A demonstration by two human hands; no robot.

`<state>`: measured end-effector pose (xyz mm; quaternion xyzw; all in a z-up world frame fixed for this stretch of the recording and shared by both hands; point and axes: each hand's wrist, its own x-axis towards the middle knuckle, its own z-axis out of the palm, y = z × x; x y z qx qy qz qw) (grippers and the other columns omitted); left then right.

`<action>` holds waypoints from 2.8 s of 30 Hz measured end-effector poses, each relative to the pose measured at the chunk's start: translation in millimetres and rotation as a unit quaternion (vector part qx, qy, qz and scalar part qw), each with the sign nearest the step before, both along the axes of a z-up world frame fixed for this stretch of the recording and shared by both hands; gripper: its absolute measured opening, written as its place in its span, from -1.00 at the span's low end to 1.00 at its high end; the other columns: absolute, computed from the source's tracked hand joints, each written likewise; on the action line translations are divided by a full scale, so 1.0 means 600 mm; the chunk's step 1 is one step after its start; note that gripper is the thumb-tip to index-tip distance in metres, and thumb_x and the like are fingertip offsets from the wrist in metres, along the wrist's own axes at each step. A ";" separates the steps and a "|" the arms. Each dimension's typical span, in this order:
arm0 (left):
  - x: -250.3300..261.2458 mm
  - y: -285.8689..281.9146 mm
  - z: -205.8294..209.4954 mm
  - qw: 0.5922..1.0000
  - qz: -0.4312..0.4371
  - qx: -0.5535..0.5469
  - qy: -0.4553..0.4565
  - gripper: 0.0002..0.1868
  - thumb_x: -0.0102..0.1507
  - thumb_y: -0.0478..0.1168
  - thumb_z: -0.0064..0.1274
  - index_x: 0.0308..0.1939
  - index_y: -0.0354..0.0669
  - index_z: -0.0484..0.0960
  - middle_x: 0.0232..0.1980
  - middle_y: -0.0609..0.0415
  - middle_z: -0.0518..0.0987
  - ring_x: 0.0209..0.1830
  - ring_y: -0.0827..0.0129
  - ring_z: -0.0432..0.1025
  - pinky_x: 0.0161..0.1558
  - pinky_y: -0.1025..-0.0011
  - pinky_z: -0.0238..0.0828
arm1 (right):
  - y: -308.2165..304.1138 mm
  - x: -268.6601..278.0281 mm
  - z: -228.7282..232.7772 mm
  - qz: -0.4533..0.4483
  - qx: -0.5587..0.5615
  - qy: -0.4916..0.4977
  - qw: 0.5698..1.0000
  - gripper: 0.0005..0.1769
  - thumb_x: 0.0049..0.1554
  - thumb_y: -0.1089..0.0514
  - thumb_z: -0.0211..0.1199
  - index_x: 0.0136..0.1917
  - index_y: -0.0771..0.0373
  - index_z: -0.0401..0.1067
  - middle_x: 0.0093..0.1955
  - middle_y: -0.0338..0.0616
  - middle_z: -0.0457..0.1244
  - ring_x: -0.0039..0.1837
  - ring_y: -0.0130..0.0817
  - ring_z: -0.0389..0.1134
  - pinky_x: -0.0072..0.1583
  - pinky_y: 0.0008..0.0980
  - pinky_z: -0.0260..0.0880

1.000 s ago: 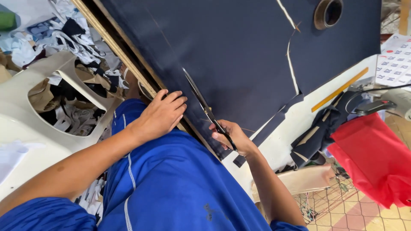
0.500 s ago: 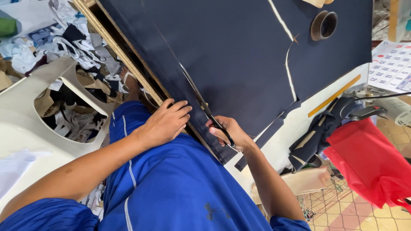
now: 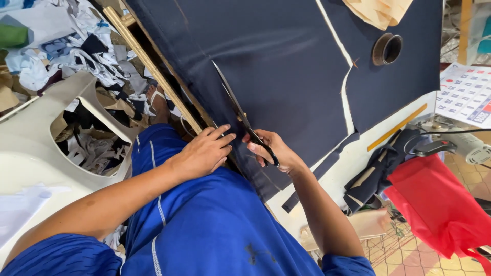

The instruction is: The person marks a pattern on a dark blue fabric using a ruler and a red marker, then cuts the fabric along the marked lines using large scissors. The person also handles a paper pattern and weights during the process.

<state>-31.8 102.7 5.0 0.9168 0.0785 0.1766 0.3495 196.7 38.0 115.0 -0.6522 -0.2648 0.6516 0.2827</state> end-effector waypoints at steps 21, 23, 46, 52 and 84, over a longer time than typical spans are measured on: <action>-0.002 0.038 0.016 0.996 -0.075 -0.033 0.029 -0.67 0.40 -0.06 0.02 0.08 -0.18 0.67 0.17 -0.13 0.62 0.40 -0.07 0.36 0.22 0.05 0.28 | -0.364 0.062 -0.021 -0.005 0.101 -0.469 0.877 -0.42 0.00 -0.08 0.64 0.12 0.30 0.52 0.49 0.07 0.31 0.01 0.06 0.53 -0.14 -0.26 0.55; -0.004 0.034 0.019 0.993 -0.083 -0.022 0.081 -0.63 0.40 -0.02 -0.03 0.13 -0.14 0.67 0.20 -0.12 0.62 0.42 -0.06 0.35 0.21 0.06 0.27 | -0.373 0.066 -0.024 -0.049 0.081 -0.478 0.873 -0.46 -0.01 -0.02 0.64 0.12 0.27 0.52 0.51 -0.05 0.32 0.04 0.09 0.52 -0.13 -0.23 0.54; -0.018 0.125 0.008 0.977 0.060 0.142 0.146 -0.53 0.40 0.06 -0.01 0.32 -0.03 0.59 0.35 0.01 0.56 0.47 0.13 0.36 0.41 0.04 0.17 | -0.413 0.186 -0.032 -0.071 0.054 -0.467 0.880 -0.45 -0.05 -0.03 0.66 0.07 0.29 0.53 0.45 -0.09 0.37 0.18 -0.02 0.49 -0.04 -0.27 0.52; -0.027 0.197 0.017 0.980 0.069 0.146 0.113 -0.59 0.43 -0.04 0.00 0.26 -0.15 0.63 0.41 -0.09 0.51 0.53 0.03 0.28 0.48 -0.02 0.08 | -0.276 0.058 0.013 -0.093 0.024 -0.377 0.921 -0.45 -0.10 -0.01 0.69 0.10 0.21 0.59 0.30 -0.09 0.44 0.17 -0.16 0.52 -0.04 -0.27 0.59; -0.045 0.194 0.000 0.994 0.081 0.063 0.031 -0.68 0.42 -0.12 0.00 0.09 -0.27 0.66 0.32 -0.14 0.54 0.53 -0.09 0.27 0.60 -0.12 -0.09 | -0.011 0.004 -0.011 -0.012 -0.088 -0.095 0.992 -0.41 0.00 0.04 0.65 0.19 0.37 0.55 -0.06 0.14 0.37 -0.45 -0.42 0.34 -0.44 -0.53 0.40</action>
